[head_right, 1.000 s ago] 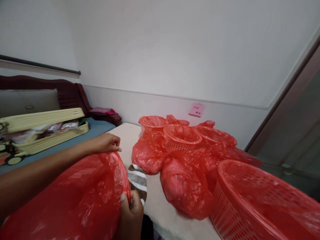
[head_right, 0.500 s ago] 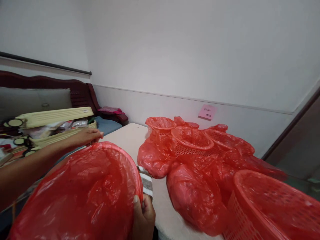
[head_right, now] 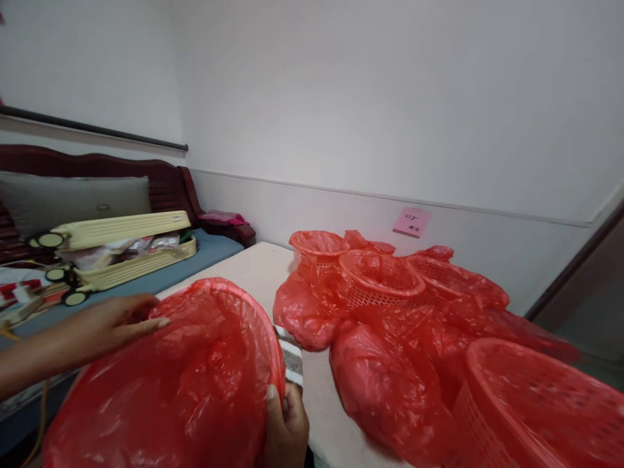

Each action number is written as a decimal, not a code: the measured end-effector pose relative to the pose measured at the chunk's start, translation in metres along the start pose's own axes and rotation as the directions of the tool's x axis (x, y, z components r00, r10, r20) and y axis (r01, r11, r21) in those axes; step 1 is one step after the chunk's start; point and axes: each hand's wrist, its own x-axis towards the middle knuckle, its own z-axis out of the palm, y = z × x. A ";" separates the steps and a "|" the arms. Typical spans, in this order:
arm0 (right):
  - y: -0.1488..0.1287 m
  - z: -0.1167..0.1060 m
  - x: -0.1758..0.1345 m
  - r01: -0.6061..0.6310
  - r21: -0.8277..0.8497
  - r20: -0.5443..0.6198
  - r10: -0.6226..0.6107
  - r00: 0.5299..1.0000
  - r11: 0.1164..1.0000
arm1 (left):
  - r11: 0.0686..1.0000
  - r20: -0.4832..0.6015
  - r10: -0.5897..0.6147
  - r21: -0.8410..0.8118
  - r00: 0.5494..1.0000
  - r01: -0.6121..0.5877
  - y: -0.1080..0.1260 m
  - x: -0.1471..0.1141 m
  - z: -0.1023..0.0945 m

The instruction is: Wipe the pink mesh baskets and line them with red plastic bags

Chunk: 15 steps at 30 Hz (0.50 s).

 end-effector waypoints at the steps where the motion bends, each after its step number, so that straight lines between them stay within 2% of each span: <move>1: 0.000 0.000 0.000 0.001 -0.003 0.004 -0.001 1.000 1.000 | 0.998 -0.001 0.018 -0.064 1.000 -0.018 -0.001 0.001 0.004; 4: 0.002 -0.001 0.001 0.010 -0.041 -0.020 -0.011 1.000 0.999 | 0.926 -0.053 0.024 -0.375 0.998 -0.042 -0.006 0.007 0.014; 7: 0.003 -0.001 0.001 0.043 -0.070 -0.069 -0.048 0.996 0.997 | 0.749 -0.056 -0.119 -0.660 0.991 0.053 -0.011 0.012 0.018; 11: 0.003 -0.002 0.001 0.048 -0.079 -0.066 -0.053 0.996 0.996 | 0.544 0.086 -0.278 -0.807 0.957 0.230 -0.012 0.013 0.007; 15: -0.001 -0.002 0.001 0.052 -0.079 -0.068 -0.058 0.996 0.996 | 0.373 0.132 -0.302 -0.895 0.944 0.245 -0.012 0.011 -0.005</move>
